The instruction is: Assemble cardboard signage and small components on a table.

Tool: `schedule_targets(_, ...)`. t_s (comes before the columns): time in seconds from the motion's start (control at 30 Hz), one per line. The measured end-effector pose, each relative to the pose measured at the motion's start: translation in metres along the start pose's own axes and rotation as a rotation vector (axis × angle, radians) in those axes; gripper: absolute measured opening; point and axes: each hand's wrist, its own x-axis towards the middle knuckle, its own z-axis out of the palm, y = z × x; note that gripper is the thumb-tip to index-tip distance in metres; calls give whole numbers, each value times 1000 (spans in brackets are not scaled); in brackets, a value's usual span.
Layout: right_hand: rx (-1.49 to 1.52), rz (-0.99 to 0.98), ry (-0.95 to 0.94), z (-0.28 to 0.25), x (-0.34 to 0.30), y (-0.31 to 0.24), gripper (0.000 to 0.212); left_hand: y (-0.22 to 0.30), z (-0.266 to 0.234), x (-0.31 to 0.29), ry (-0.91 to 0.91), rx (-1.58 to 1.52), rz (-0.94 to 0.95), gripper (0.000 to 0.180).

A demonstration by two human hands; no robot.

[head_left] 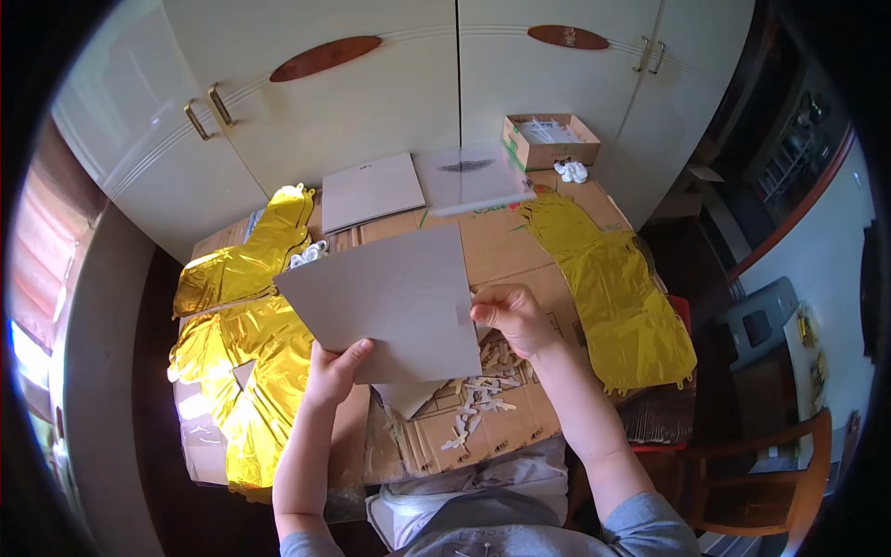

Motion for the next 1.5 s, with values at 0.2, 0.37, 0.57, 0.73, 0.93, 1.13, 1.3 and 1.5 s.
schedule_targets(0.2, 292, 153, -319, -7, 0, 10, 17, -2, 1, 3, -103, -179, -204, 35)
schedule_targets(0.37, 394, 190, -342, 5, -4, 9, 16, -10, 0, 3, -94, -170, -287, 38)
schedule_targets(0.57, 233, 123, -138, 2, -2, -3, 10, -5, -4, 4, -60, -189, -221, 32)
schedule_targets(0.73, -275, -129, 57, 5, 1, -1, 10, 1, -3, 4, 8, -40, -69, 20)
schedule_targets(0.93, -615, -256, 242, 11, 0, 0, 7, -2, 1, -1, 78, 188, 59, 14)
schedule_targets(1.13, 27, 36, -116, -5, -1, 2, 13, 0, -2, -1, -16, -34, -112, 21)
schedule_targets(1.3, 132, 67, -291, -8, 0, 7, 16, 3, 3, 0, -70, -83, -159, 23)
schedule_targets(1.5, 147, 9, -408, -5, -1, 7, 11, -1, 5, 0, -97, -78, -206, 27)
